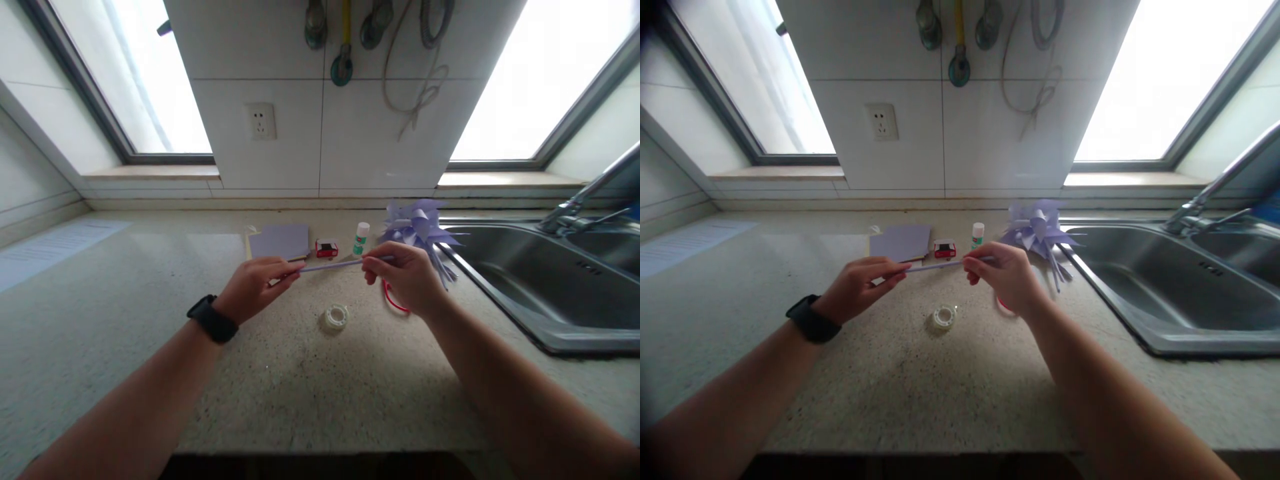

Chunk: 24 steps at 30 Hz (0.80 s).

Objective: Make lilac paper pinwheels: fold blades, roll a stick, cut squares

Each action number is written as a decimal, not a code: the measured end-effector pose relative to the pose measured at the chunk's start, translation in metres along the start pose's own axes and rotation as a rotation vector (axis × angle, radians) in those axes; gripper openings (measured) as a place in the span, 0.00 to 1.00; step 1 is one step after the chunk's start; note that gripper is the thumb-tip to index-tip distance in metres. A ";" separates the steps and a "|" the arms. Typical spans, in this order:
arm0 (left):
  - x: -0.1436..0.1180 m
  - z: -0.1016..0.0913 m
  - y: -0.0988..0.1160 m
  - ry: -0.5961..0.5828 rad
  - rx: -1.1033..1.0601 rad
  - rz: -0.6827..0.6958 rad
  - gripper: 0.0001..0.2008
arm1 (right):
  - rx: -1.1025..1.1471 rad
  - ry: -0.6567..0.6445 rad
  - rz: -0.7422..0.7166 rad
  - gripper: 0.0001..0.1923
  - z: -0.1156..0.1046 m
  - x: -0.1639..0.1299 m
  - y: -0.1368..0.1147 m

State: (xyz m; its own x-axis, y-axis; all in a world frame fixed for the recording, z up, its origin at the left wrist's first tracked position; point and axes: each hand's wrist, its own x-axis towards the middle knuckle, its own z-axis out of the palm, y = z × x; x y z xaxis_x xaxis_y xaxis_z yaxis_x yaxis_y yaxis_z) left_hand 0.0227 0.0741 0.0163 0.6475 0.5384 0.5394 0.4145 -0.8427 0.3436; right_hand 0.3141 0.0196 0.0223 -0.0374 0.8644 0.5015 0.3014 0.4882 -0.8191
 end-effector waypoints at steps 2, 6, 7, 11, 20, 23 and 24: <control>-0.001 -0.007 -0.006 -0.031 -0.020 -0.037 0.14 | -0.046 -0.061 0.042 0.12 -0.008 0.003 0.009; -0.005 -0.017 -0.021 -0.143 -0.038 -0.100 0.13 | -0.221 -0.238 0.096 0.11 -0.012 0.003 0.020; -0.005 -0.019 -0.025 -0.173 -0.034 -0.113 0.12 | -0.277 -0.277 0.099 0.09 -0.011 0.003 0.021; -0.008 -0.021 -0.038 -0.243 0.017 -0.154 0.11 | -0.497 -0.376 0.048 0.05 -0.001 0.002 0.023; -0.011 -0.016 -0.062 -0.254 0.149 -0.192 0.12 | -0.782 -0.396 -0.111 0.08 0.013 0.015 0.036; -0.011 -0.016 -0.074 -0.168 0.213 -0.244 0.11 | -0.828 -0.343 -0.123 0.10 0.010 0.015 0.042; -0.011 -0.017 -0.078 -0.129 0.236 -0.269 0.11 | -0.835 -0.317 -0.125 0.10 0.009 0.015 0.044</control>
State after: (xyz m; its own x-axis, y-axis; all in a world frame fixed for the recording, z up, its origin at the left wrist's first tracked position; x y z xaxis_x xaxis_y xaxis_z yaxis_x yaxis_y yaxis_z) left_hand -0.0277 0.1336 -0.0033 0.5645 0.7488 0.3474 0.7071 -0.6558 0.2647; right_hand 0.3183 0.0551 -0.0082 -0.3395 0.8640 0.3718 0.8669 0.4408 -0.2326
